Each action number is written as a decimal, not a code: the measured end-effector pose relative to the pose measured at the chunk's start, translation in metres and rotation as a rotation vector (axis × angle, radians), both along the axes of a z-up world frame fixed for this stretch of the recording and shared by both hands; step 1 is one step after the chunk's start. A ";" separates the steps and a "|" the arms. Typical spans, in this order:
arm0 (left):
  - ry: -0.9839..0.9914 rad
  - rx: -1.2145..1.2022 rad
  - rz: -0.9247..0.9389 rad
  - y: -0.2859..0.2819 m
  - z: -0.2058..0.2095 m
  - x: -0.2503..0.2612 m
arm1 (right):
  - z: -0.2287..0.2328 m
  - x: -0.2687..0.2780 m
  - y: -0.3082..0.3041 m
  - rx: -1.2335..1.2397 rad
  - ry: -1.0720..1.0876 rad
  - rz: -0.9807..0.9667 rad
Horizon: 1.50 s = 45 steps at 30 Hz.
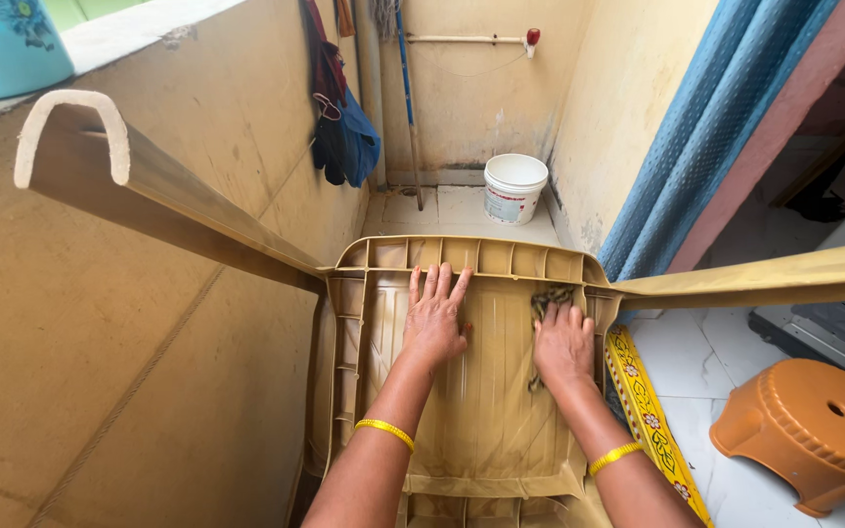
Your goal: The person cleans a plastic chair by wiping its underside and edges with a cloth.
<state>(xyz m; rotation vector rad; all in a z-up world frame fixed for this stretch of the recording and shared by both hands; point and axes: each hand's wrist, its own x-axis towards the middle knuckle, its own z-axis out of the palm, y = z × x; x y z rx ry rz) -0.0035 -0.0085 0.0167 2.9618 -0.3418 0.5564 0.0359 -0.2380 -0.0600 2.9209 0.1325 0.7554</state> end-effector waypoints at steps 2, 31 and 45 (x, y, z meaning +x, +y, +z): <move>0.017 -0.015 0.003 -0.003 -0.001 0.001 | -0.018 -0.019 -0.006 -0.084 0.011 -0.006; -0.172 -0.204 0.029 0.063 -0.151 -0.122 | -0.105 -0.162 0.058 -0.129 0.415 0.291; -0.054 -0.855 0.300 0.052 -0.134 -0.115 | 0.068 -0.042 0.112 0.644 0.419 0.210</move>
